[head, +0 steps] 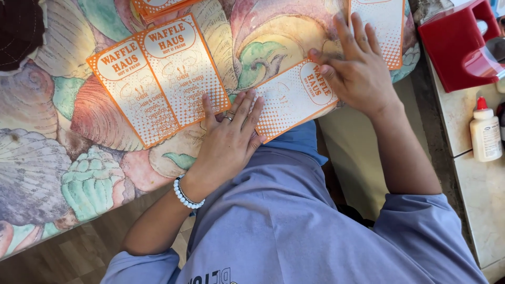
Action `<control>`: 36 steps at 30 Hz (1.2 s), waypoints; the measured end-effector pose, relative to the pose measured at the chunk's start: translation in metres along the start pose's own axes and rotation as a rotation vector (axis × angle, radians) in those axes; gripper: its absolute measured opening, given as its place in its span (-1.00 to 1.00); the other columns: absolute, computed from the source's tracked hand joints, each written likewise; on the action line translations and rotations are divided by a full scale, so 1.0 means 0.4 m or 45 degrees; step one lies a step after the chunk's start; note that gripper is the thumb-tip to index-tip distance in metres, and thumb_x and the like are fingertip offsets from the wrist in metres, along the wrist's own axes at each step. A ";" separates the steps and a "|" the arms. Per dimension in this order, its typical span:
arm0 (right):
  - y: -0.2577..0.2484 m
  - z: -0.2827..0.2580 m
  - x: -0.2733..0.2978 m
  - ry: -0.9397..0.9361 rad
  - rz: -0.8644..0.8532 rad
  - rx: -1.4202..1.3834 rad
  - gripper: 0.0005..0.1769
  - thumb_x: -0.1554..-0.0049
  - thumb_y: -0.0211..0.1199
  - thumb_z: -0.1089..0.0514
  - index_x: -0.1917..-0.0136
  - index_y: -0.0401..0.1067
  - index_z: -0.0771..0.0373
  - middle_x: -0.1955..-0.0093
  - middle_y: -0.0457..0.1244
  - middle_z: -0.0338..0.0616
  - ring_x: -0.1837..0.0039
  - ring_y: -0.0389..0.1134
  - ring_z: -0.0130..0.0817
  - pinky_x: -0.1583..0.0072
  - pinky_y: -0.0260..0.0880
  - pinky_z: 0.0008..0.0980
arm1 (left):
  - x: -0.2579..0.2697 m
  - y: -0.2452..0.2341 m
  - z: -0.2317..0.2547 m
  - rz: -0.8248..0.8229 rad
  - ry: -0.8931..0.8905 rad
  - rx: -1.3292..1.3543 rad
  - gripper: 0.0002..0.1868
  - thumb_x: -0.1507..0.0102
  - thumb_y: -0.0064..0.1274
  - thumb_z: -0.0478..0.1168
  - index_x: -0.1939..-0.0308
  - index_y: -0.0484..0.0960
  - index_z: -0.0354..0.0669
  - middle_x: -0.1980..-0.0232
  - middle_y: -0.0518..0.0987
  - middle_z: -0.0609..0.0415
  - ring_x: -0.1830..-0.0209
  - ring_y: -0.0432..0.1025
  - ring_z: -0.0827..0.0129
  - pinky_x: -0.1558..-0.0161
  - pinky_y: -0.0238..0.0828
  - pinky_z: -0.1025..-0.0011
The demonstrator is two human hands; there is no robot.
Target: The person applies glue to paper packaging inserts and folds them by hand, repeating the process for multiple items on a table.
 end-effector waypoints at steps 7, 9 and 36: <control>-0.007 -0.085 0.071 0.066 0.138 0.162 -0.48 -0.48 -0.02 -0.12 -0.49 0.49 0.19 -0.66 0.01 0.25 -0.61 0.06 0.36 -0.51 0.09 0.23 | -0.041 -0.003 0.031 0.200 -0.094 0.038 -0.38 -0.47 -0.21 0.08 -0.46 0.34 -0.29 -0.41 0.52 -0.13 -0.42 0.39 0.10 -0.48 -0.19 -0.36; 0.026 -0.090 0.169 0.299 0.630 -0.064 -0.34 -0.42 0.08 -0.17 -0.48 0.39 0.44 0.16 0.28 -0.01 0.04 0.36 0.01 -0.07 0.36 -0.04 | -0.045 0.009 0.055 0.291 -0.151 0.070 -0.36 -0.45 -0.16 0.09 -0.46 0.33 -0.28 -0.23 0.57 -0.37 -0.20 0.55 -0.14 -0.44 -0.25 -0.47; -0.038 0.229 0.018 0.491 0.681 -0.247 -0.63 -0.28 0.49 0.40 -0.19 0.31 0.44 -0.08 0.28 0.16 -0.01 0.37 -0.03 0.20 0.36 -0.22 | 0.063 0.002 -0.101 0.252 -0.331 -0.111 -0.63 -0.39 -0.07 -0.27 -0.27 0.55 -0.27 -0.40 0.49 -0.17 -0.39 0.37 -0.16 -0.46 0.15 -0.05</control>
Point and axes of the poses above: each hand's wrist, its own x-axis away from the middle knuckle, its own y-axis out of the palm, z = x × y, the point moved 2 cm from there along -x, towards the middle knuckle
